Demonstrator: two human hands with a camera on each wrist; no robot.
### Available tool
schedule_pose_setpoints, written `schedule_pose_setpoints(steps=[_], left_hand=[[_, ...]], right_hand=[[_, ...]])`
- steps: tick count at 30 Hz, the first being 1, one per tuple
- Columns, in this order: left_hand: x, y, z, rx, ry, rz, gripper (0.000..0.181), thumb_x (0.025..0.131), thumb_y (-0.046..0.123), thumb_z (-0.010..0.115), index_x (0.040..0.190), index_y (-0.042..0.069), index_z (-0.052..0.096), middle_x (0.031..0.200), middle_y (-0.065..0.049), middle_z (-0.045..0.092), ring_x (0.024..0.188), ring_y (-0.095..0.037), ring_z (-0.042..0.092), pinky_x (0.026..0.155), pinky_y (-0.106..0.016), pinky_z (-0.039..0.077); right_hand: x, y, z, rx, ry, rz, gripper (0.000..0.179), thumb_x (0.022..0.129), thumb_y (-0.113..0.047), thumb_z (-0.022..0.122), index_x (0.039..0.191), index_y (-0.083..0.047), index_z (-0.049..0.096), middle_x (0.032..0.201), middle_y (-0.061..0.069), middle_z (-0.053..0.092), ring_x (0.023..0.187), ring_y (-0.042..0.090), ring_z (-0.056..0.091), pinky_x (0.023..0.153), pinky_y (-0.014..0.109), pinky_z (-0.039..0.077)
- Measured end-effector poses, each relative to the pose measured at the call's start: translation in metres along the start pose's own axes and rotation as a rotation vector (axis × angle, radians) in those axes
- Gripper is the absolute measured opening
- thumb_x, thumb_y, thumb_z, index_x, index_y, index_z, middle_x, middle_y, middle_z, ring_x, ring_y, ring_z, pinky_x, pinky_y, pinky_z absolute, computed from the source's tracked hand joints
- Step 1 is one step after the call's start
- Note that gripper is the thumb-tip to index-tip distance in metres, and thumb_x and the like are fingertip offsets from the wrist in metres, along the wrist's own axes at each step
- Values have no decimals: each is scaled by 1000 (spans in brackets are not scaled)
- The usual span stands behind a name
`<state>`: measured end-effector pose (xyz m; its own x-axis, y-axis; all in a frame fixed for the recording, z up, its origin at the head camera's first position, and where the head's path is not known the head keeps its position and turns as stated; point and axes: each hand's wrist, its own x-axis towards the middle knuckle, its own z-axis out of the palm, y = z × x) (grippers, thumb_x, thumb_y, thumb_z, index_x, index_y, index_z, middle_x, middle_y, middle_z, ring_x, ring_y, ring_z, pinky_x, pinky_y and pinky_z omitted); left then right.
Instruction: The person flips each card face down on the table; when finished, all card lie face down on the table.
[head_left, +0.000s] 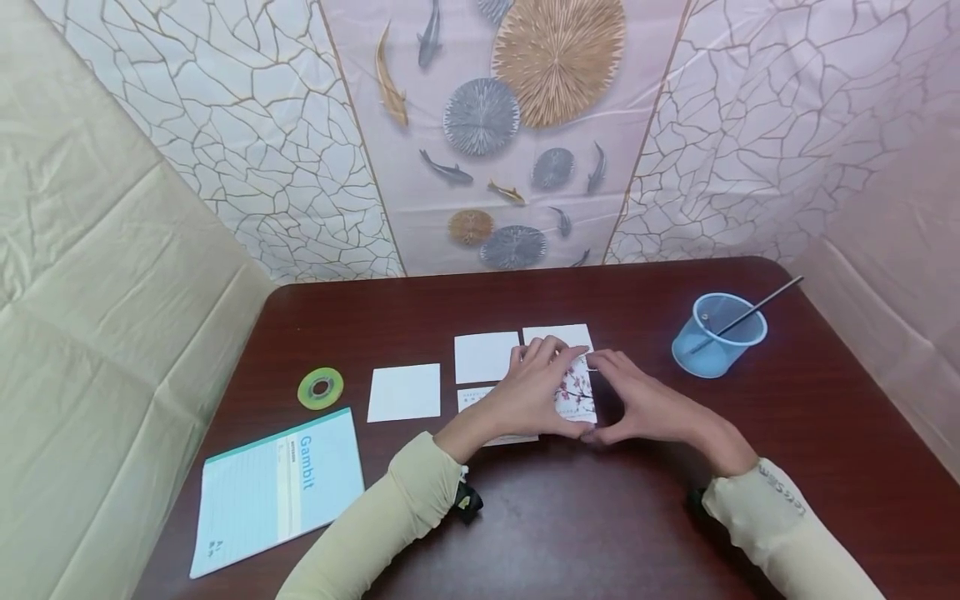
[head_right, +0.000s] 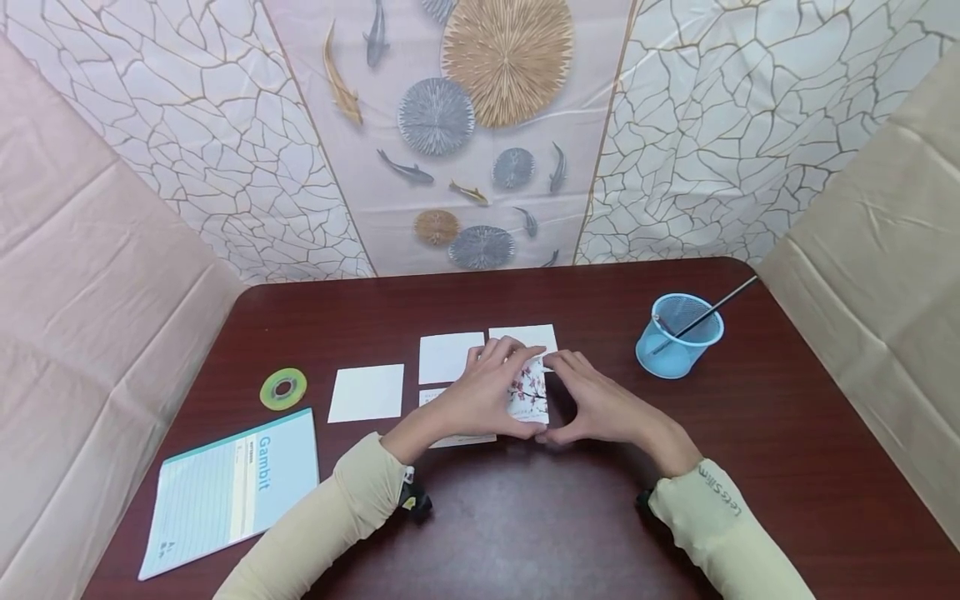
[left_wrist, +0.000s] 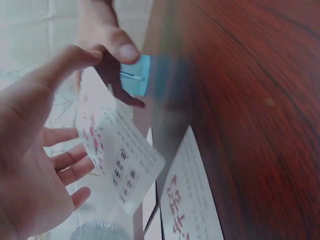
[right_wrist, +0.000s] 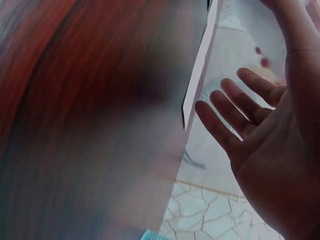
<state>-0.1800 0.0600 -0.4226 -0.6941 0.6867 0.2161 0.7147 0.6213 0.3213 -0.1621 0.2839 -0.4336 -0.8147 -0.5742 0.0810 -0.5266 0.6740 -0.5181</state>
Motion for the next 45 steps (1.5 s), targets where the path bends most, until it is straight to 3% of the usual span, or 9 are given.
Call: schedule_pose_setpoints(steps=[8,14,17,20,25,30,36,45], left_hand=[[-8,-2,-20,-379,51,-23,91,73,48,81,144,16,34,131,5,47,120,-12,44,94,-38,27],[-17,-12,-24,-487,53,-71,84,76,44,80,141,16,36,133,4,48,120,-8,45,99,-40,28],[-25,-21,-21,-464,1,-126,86,74,46,81,141,16,37,132,-2,48,120,-15,45,98,-41,32],[-30,-31,-13,-361,-57,-157,90,71,49,82,141,12,39,134,-5,47,122,-20,42,97,-41,33],[-28,-36,2,-169,-93,-134,92,69,52,81,137,7,39,141,-3,41,127,-19,34,99,-41,29],[-27,-35,8,-173,-95,-135,91,70,51,81,137,7,38,140,-2,40,129,-19,32,99,-41,28],[-27,-35,10,-183,-98,-124,92,69,51,81,137,7,37,142,-4,38,132,-20,30,100,-42,27],[-27,-36,24,-22,-127,-116,89,65,60,80,128,6,48,150,-12,27,141,-26,15,100,-50,24]], right_hand=[[7,-3,6,65,-19,-6,95,67,-55,85,142,-18,39,134,-7,41,120,13,37,98,45,42],[5,5,1,64,-35,-5,94,65,-56,86,140,-19,40,136,-2,41,123,20,37,98,47,41],[1,11,-6,41,-65,34,95,64,-54,88,138,-19,40,138,2,39,123,22,36,97,48,42],[-1,16,-13,4,-86,60,90,62,-47,91,133,-16,44,139,5,39,123,22,35,95,49,43],[1,21,-17,-39,-102,47,78,62,-37,92,124,-14,51,136,9,44,122,24,35,94,48,44],[2,24,-14,-77,-142,74,91,63,-46,90,136,-12,47,138,8,42,123,23,35,96,47,43],[-1,28,-15,-65,-156,102,82,63,-49,89,129,-16,54,139,7,43,124,23,35,96,49,44],[-4,30,-14,-98,-152,98,81,63,-46,90,129,-16,55,138,6,44,122,23,36,95,50,43]])
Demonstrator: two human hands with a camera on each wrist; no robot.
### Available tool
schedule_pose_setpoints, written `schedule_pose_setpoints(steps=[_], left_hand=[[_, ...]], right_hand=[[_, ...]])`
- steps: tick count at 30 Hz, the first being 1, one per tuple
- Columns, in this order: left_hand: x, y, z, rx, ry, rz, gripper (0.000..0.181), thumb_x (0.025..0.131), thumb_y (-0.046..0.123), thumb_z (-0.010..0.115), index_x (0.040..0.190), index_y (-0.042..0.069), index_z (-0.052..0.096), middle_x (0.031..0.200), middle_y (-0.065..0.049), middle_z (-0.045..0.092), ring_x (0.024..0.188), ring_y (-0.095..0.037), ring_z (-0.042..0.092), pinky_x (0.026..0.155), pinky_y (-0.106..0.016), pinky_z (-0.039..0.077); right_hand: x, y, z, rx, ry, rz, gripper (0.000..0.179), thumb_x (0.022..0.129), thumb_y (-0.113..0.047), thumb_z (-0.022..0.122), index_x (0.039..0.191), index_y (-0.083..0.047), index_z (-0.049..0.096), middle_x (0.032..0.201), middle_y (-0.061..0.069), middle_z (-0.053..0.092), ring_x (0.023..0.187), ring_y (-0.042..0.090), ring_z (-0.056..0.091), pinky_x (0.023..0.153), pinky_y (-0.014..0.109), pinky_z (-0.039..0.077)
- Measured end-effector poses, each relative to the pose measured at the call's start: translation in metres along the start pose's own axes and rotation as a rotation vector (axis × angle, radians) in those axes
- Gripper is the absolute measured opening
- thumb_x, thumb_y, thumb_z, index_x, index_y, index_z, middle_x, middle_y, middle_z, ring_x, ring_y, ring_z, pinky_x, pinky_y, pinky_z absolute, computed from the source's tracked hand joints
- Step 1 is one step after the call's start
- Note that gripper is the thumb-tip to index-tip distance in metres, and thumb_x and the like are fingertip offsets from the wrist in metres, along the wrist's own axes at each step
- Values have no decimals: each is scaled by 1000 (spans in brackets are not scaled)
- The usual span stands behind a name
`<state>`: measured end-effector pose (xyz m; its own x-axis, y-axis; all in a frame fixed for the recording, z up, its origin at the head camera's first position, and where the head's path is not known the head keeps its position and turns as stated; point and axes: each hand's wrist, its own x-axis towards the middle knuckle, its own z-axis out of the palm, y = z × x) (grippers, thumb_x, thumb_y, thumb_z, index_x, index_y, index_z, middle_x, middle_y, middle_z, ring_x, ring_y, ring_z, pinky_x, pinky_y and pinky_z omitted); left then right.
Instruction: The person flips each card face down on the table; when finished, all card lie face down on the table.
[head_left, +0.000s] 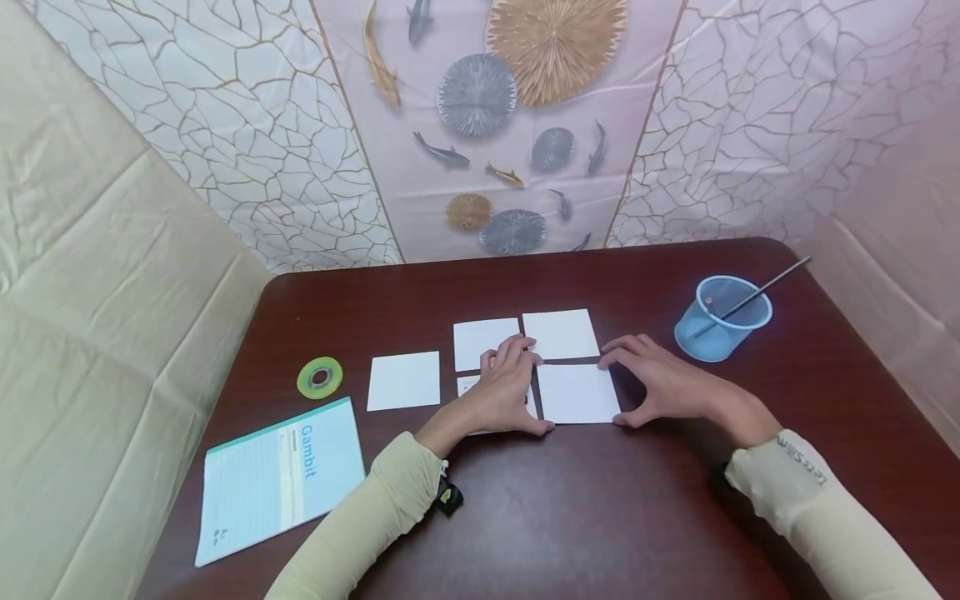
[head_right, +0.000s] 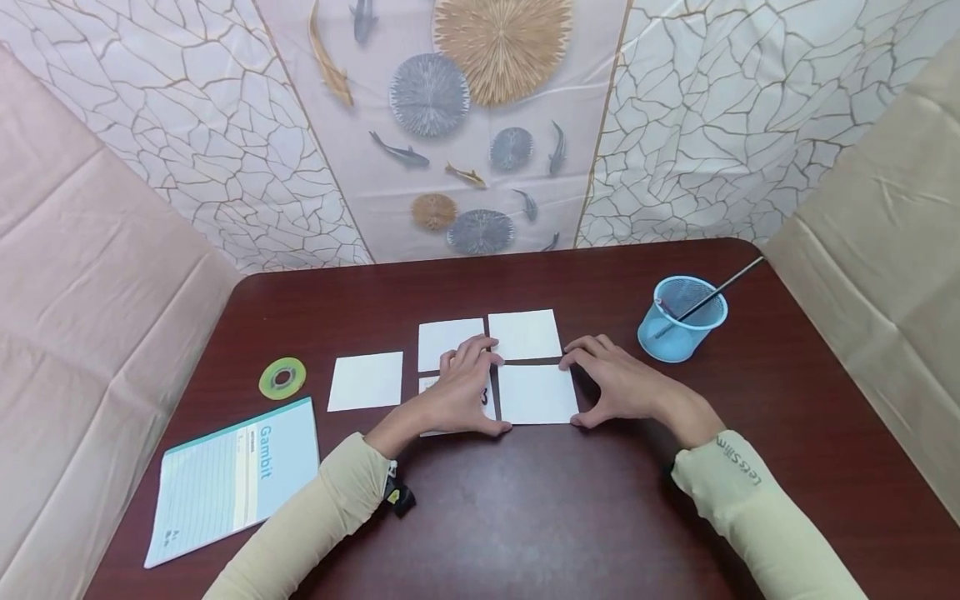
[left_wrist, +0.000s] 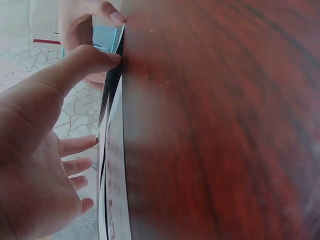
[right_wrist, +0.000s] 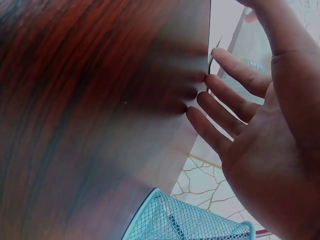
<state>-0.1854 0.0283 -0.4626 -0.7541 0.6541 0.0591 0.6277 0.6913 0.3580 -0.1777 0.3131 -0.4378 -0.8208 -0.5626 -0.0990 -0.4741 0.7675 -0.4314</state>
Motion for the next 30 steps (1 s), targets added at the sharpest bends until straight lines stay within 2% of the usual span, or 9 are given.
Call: schedule_pose_setpoints(steps=[4,7,11,15,20,25,30], left_hand=[[-2,-1,2,39,-4,-7,92,64,64,79,130,7,48,151,-12,26,143,-28,13,101,-50,23],[-9,-5,-3,44,-1,-1,98,65,66,78,135,6,46,152,-13,27,143,-29,14,103,-51,22],[-29,-17,-20,70,21,-8,97,65,64,80,136,8,47,150,-13,31,143,-30,17,104,-53,20],[-53,-32,-36,98,39,-57,87,65,61,82,131,11,55,148,-13,34,141,-32,18,104,-55,17],[-73,-45,-42,132,39,-93,87,65,62,82,130,9,57,145,-14,36,140,-33,20,103,-57,18],[-78,-48,-38,144,7,-104,86,66,64,81,129,9,60,144,-12,38,135,-29,26,103,-56,20],[-77,-49,-39,150,-10,-122,82,63,64,82,121,10,62,140,-9,41,130,-24,30,105,-54,20]], right_hand=[[0,1,1,-4,6,-5,81,63,-47,90,129,-16,55,138,7,44,122,24,37,95,51,44],[0,-1,2,-5,19,-7,82,64,-49,89,131,-16,54,139,7,44,123,23,36,94,50,45],[4,-14,2,-49,63,-19,82,68,-53,85,133,-14,53,138,8,45,123,24,38,95,49,44],[19,-37,10,-143,95,-72,81,71,-60,79,133,-12,54,136,10,47,122,27,40,98,50,40],[44,-69,20,-204,104,-145,78,75,-60,75,134,-13,55,135,12,48,122,27,41,100,48,36],[59,-87,29,-224,80,-199,79,73,-54,80,135,-11,55,137,14,46,124,28,39,103,49,33],[64,-92,33,-227,66,-218,83,72,-53,82,136,-10,53,140,16,44,125,30,38,104,50,31]])
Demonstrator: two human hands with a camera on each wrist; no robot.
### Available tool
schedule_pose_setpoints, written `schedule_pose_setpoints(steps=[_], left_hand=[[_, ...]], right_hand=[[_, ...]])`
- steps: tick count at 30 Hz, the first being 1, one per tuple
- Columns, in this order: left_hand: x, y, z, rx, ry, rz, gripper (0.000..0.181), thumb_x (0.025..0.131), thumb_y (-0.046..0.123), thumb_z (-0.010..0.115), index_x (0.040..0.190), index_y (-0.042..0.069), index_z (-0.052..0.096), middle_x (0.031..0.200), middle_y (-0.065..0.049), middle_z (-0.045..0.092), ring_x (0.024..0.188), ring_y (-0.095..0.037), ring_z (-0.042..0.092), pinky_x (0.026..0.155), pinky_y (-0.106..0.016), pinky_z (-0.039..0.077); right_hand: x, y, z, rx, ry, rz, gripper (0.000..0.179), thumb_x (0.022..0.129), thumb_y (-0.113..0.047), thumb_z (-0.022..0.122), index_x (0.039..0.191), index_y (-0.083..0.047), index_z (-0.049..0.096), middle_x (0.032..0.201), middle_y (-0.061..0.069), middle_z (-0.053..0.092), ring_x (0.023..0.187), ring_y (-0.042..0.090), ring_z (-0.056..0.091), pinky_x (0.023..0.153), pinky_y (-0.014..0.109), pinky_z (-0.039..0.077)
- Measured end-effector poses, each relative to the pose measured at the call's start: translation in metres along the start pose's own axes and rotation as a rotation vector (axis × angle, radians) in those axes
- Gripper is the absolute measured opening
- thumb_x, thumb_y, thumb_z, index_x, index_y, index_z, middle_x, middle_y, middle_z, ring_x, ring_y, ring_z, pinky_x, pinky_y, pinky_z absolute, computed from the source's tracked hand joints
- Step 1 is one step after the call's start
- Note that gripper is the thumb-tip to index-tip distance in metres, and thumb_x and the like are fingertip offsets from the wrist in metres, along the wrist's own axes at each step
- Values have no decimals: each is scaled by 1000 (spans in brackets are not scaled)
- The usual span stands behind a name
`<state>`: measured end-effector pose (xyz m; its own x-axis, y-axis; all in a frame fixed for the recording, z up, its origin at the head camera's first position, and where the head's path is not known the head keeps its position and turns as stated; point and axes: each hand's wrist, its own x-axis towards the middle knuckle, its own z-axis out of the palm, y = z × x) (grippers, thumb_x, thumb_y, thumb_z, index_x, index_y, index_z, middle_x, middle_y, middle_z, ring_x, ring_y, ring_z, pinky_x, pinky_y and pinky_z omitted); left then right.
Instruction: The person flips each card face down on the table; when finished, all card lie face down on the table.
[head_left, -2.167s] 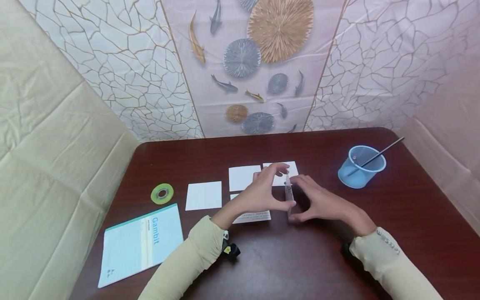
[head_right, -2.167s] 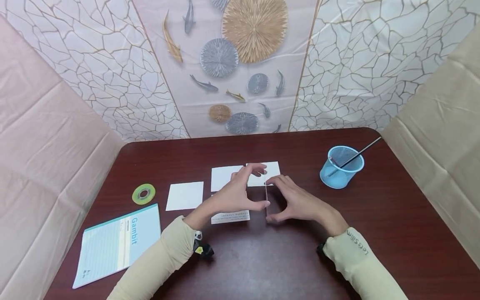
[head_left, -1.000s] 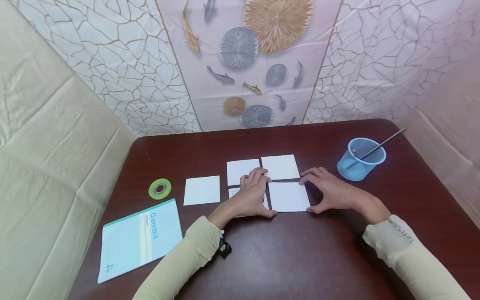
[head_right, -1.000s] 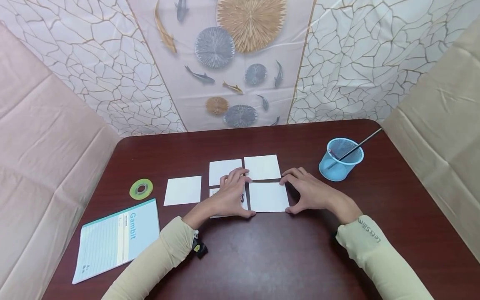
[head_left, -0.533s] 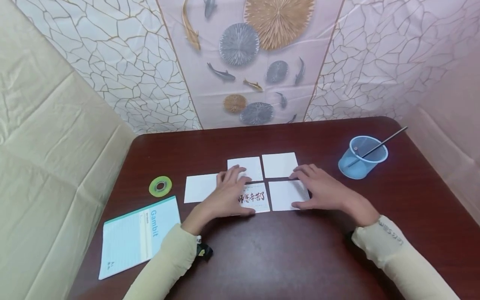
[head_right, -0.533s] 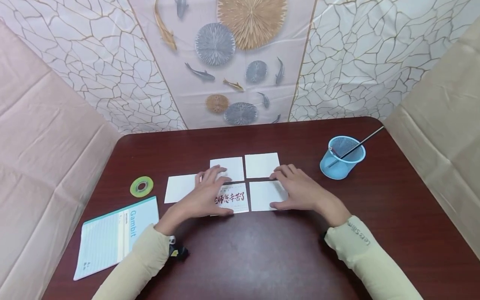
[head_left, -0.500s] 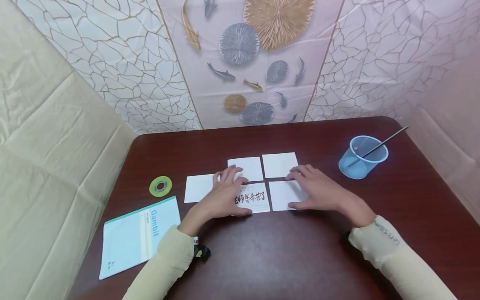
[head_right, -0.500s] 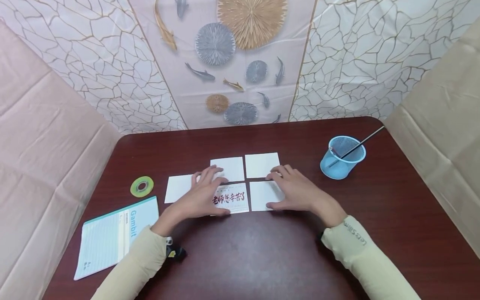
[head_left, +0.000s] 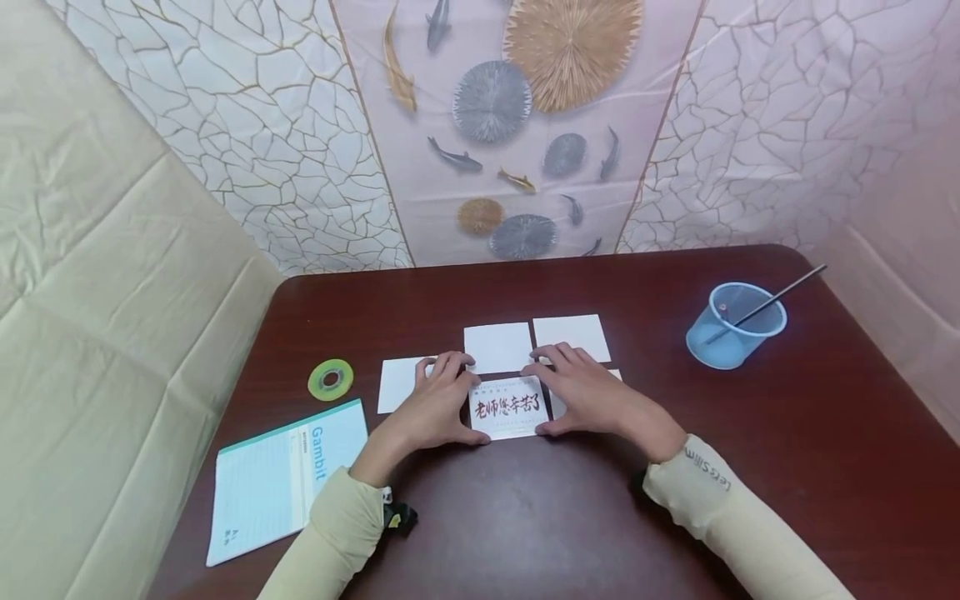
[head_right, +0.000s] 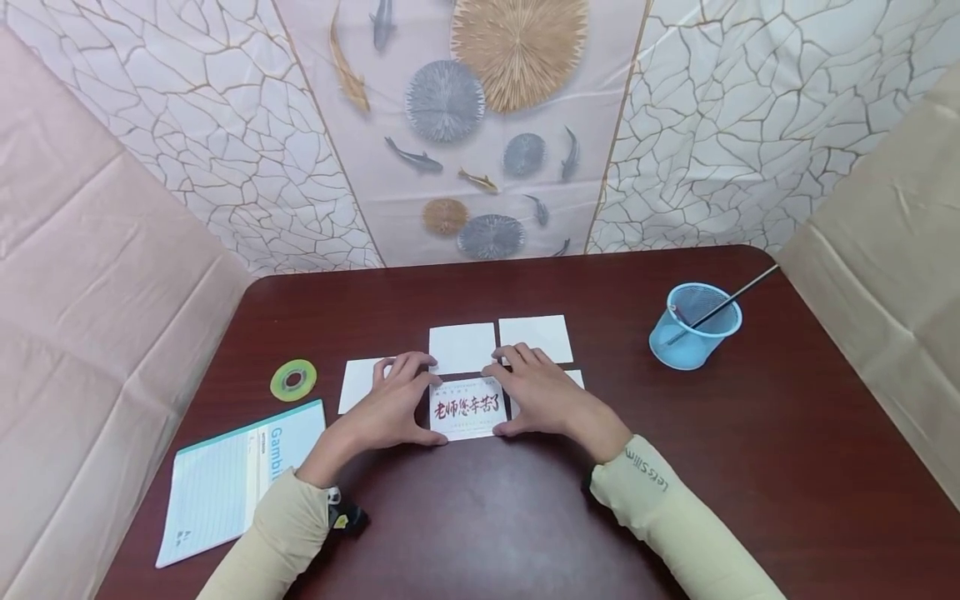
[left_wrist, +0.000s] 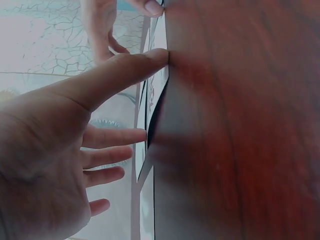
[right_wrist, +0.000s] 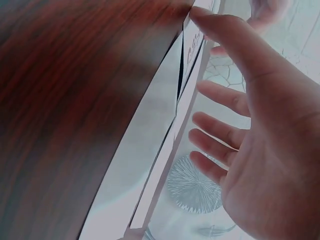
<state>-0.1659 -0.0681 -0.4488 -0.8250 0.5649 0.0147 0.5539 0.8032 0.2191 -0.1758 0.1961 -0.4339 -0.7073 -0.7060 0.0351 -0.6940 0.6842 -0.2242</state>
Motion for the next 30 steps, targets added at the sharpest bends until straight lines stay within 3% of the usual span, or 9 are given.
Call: schedule_pose_setpoints(steps=[6,15,24,30], left_hand=[[6,3,-3,-33,-36,2,78,62,60,85,115,7,60,136,-7,42,128,-23,31,104,-52,21],[7,13,-8,13,-66,-2,75,62,57,85,112,6,61,131,-6,45,122,-22,35,103,-50,22],[3,19,-3,32,-104,45,89,68,61,80,134,8,54,136,-7,44,124,-23,36,101,-49,27],[4,21,-2,54,-64,48,91,67,65,79,134,9,54,135,-7,45,124,-23,37,103,-50,27]], right_hand=[[-1,0,4,40,-19,31,85,70,-52,84,138,-11,53,142,16,42,127,31,36,103,51,31],[-2,-3,6,84,-10,47,75,69,-47,86,131,-12,60,139,14,46,125,30,37,103,50,31],[-2,-4,16,182,38,-19,76,64,-38,89,122,-3,55,135,17,44,120,31,38,98,51,33],[-1,-4,15,189,60,-7,82,59,-39,92,121,-4,50,134,17,42,121,30,36,98,50,32]])
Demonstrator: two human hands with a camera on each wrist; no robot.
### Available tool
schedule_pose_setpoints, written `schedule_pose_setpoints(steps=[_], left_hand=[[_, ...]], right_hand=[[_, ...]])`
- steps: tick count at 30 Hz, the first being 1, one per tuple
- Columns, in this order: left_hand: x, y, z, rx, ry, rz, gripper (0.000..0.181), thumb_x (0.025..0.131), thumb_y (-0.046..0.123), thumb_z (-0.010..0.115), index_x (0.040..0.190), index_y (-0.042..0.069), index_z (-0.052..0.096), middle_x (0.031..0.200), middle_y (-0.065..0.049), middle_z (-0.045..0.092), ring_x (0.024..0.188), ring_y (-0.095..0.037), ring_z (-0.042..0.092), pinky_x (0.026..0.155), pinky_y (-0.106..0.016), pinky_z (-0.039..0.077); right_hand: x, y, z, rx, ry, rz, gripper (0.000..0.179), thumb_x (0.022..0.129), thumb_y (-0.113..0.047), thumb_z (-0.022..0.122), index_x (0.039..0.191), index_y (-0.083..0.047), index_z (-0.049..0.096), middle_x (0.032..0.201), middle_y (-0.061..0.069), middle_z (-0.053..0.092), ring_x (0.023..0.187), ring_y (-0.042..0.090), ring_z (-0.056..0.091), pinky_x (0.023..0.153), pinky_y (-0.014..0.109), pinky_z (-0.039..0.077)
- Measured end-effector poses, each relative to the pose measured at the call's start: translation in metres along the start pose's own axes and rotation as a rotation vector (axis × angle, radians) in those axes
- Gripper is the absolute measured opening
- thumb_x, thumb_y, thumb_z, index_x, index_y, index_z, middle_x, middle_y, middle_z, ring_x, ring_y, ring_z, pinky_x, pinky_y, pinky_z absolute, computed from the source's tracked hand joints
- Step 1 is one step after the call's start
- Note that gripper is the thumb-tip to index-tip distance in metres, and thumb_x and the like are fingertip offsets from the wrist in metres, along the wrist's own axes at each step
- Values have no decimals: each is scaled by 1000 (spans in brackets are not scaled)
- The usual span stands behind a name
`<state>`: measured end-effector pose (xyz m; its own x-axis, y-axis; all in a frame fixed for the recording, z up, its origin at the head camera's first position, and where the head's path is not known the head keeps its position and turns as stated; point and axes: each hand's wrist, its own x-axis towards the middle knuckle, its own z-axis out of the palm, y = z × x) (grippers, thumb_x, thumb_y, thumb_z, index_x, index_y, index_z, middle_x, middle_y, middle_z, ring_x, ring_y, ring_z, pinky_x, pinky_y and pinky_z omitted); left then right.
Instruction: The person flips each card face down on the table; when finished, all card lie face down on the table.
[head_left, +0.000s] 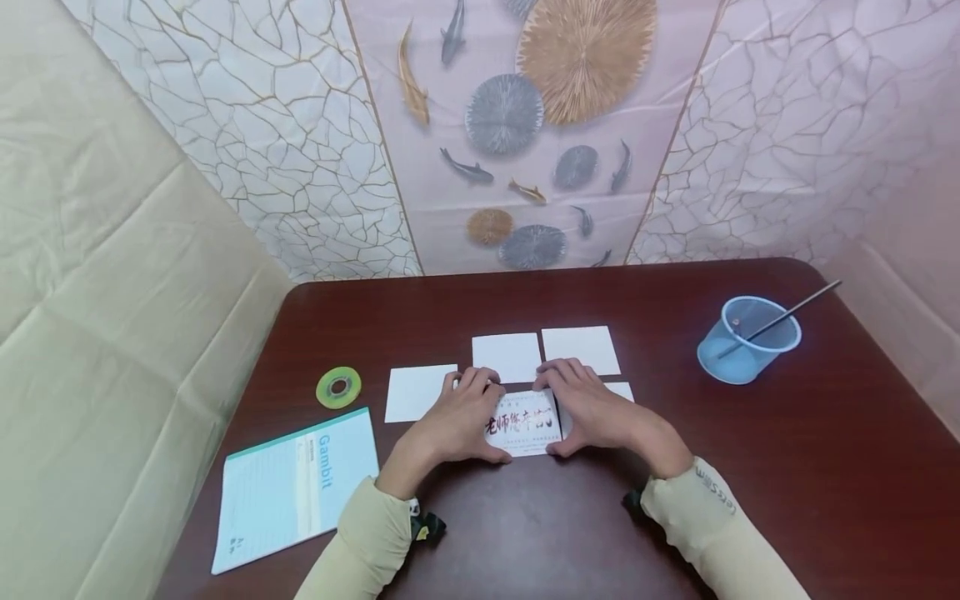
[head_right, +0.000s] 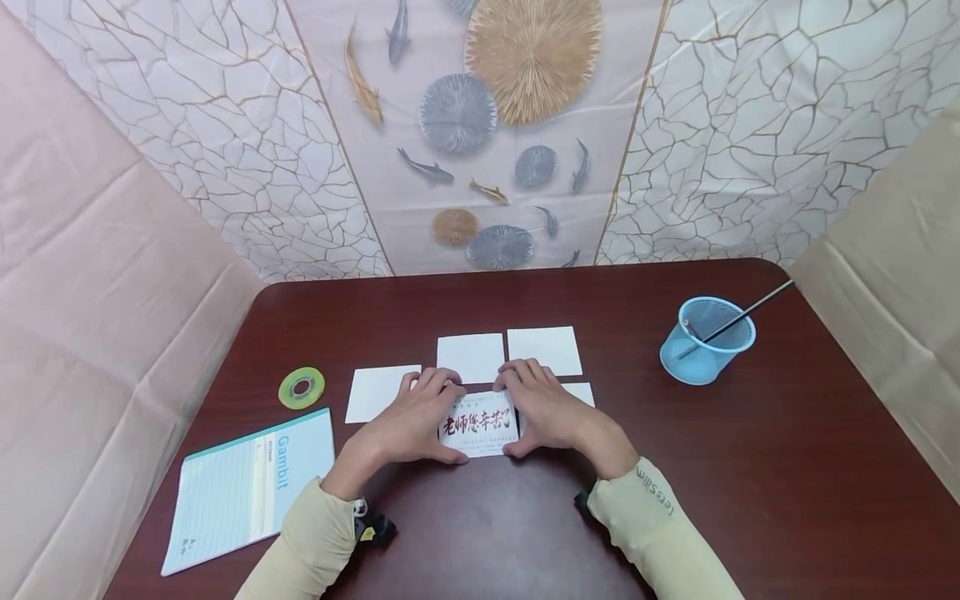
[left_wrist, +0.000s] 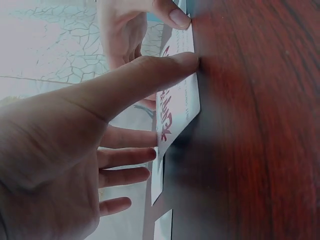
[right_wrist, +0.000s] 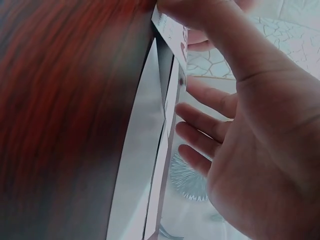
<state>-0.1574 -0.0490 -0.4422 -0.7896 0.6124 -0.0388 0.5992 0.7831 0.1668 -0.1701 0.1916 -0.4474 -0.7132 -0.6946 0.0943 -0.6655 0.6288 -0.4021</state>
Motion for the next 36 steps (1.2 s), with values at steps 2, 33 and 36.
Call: schedule_pose_setpoints(steps=[2,33,36], left_hand=[[2,0,-1,-7,0,-3,95,66,66,80,136,8,51,134,-7,46,123,-23,38,102,-49,27],[2,-2,-5,-86,123,65,94,69,62,79,140,11,44,122,-3,51,116,-19,43,102,-49,25],[6,1,-6,-86,145,78,93,70,62,78,139,10,45,123,-2,51,116,-18,44,102,-48,25]], right_hand=[[0,1,-2,1,6,9,84,59,-40,92,121,-4,49,135,17,43,121,30,36,99,50,32],[2,-6,-9,3,102,-47,87,64,-53,85,128,-5,49,139,14,43,126,22,36,103,44,31],[2,-5,-12,21,101,-36,91,63,-53,86,130,-6,48,142,13,41,127,22,35,103,45,30]])
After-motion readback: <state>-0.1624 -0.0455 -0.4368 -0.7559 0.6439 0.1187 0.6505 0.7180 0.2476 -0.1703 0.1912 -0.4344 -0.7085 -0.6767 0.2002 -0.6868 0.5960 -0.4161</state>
